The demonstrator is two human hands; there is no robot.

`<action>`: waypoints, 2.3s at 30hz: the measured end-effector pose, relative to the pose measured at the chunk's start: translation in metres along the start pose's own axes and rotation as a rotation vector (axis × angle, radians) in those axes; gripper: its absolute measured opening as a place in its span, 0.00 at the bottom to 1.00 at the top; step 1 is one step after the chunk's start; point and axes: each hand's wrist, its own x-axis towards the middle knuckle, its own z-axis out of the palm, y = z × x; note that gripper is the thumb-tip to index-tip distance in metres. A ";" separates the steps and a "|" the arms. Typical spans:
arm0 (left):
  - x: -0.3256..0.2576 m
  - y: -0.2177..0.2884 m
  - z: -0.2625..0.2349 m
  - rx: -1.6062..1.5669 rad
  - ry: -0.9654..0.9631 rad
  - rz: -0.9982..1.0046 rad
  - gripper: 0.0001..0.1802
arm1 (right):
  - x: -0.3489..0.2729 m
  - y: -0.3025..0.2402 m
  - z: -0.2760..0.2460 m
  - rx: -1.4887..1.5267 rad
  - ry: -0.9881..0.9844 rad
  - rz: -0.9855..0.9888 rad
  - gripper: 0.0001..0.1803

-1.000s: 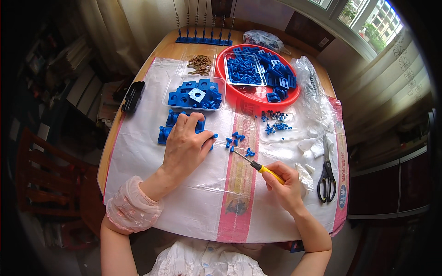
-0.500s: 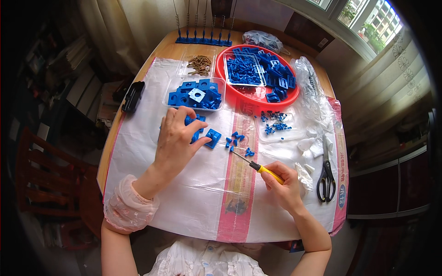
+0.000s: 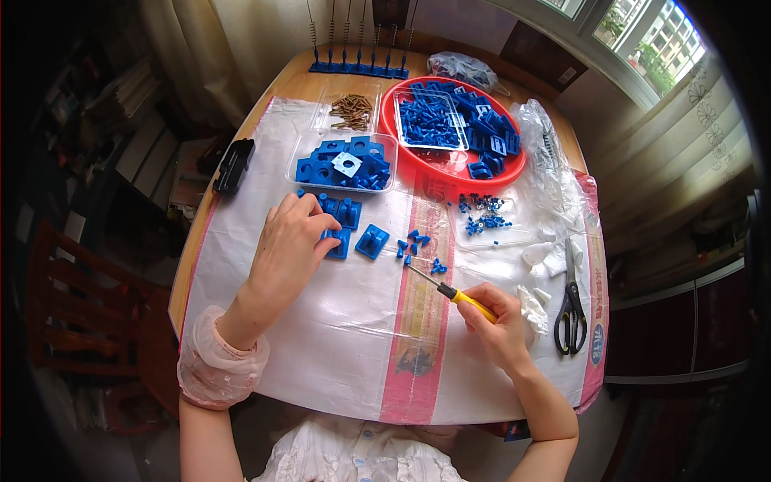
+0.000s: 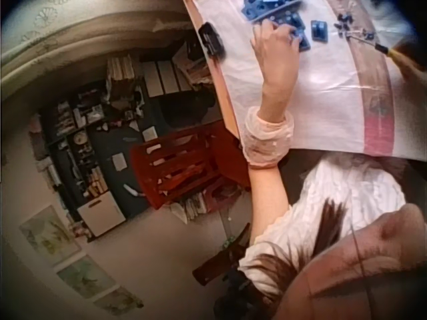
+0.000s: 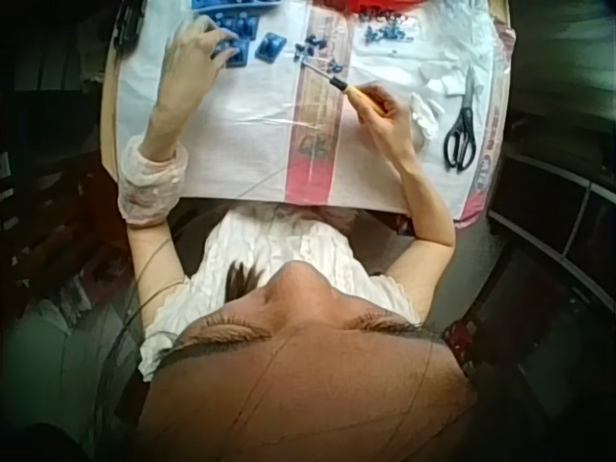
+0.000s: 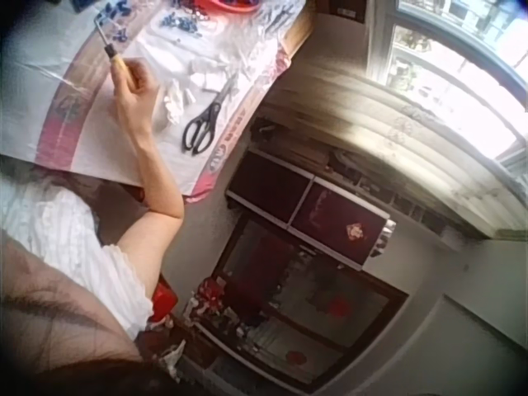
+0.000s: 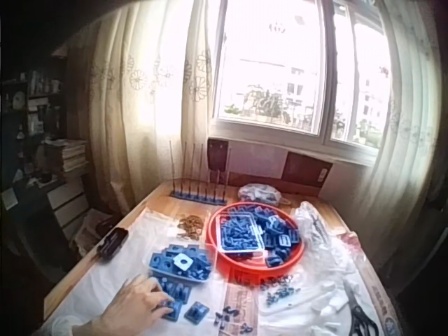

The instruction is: The recorder is using a screwdriver to assemble various blue plastic components at a table.

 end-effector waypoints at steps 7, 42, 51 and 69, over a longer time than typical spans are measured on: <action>0.006 0.011 -0.013 -0.267 -0.025 -0.005 0.07 | -0.001 -0.001 -0.002 -0.001 0.005 -0.008 0.08; -0.020 0.047 0.057 -1.815 -0.408 -0.474 0.10 | 0.000 -0.004 -0.001 -0.418 0.185 -0.455 0.11; -0.019 0.043 0.063 -1.670 -0.370 -0.367 0.09 | 0.002 -0.004 -0.002 -0.543 0.190 -0.604 0.14; -0.020 0.042 0.068 -1.529 -0.281 -0.254 0.09 | 0.008 -0.009 -0.009 -0.675 0.271 -0.697 0.16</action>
